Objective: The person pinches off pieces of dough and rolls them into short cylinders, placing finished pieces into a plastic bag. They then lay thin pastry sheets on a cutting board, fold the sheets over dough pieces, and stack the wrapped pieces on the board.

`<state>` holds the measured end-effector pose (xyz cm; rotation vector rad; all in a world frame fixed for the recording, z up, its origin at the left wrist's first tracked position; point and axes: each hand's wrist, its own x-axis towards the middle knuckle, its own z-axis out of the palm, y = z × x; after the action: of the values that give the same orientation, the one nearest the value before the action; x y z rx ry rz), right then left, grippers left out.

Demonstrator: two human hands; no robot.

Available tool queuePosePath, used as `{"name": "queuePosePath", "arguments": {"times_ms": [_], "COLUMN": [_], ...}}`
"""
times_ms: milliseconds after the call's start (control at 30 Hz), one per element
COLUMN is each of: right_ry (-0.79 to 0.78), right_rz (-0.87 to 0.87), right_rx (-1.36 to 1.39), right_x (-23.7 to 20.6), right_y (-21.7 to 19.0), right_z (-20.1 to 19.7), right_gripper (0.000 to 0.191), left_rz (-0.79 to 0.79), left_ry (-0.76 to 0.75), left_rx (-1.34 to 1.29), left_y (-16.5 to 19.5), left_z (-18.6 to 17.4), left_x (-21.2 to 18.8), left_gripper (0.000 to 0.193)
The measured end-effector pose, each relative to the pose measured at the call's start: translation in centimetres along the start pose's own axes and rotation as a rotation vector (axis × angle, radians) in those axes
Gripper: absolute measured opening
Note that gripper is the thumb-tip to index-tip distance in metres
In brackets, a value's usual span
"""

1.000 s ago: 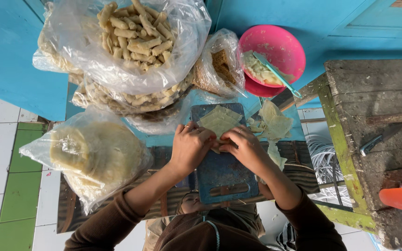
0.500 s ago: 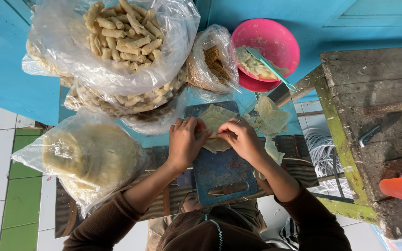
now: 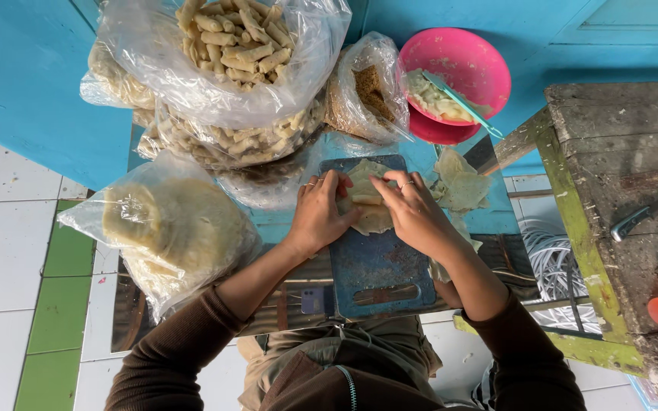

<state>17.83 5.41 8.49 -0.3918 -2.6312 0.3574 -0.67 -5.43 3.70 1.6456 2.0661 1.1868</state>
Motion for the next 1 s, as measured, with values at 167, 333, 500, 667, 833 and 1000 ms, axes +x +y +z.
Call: {"name": "queuePosePath", "arguments": {"times_ms": [167, 333, 500, 667, 833, 1000], "right_ry": [0.028, 0.073, 0.061, 0.424, 0.786, 0.769], "right_rz": [-0.026, 0.106, 0.500, 0.439, 0.174, -0.073], "right_rx": [0.042, 0.121, 0.660, 0.819, 0.762, 0.822], "right_x": [0.2, 0.1, 0.0, 0.2, 6.2, 18.6], "right_y": [1.1, 3.3, 5.8, 5.3, 2.6, -0.1], "right_z": [0.7, 2.0, 1.3, 0.6, -2.7, -4.3], "right_gripper": [0.036, 0.029, 0.029, 0.021, 0.012, 0.012], "left_rz": [0.049, 0.044, 0.079, 0.131, 0.225, 0.169], "left_ry": [0.015, -0.010, 0.023, 0.010, 0.040, 0.021], "left_rx": [0.222, 0.234, 0.269, 0.257, 0.132, -0.023], "left_y": [-0.3, -0.3, 0.5, 0.9, 0.6, 0.0], "left_z": [-0.2, -0.4, 0.0, 0.2, 0.7, 1.6], "left_x": [-0.5, -0.5, -0.5, -0.7, -1.2, -1.1], "left_gripper": [0.037, 0.029, 0.027, 0.024, 0.021, 0.022]}}
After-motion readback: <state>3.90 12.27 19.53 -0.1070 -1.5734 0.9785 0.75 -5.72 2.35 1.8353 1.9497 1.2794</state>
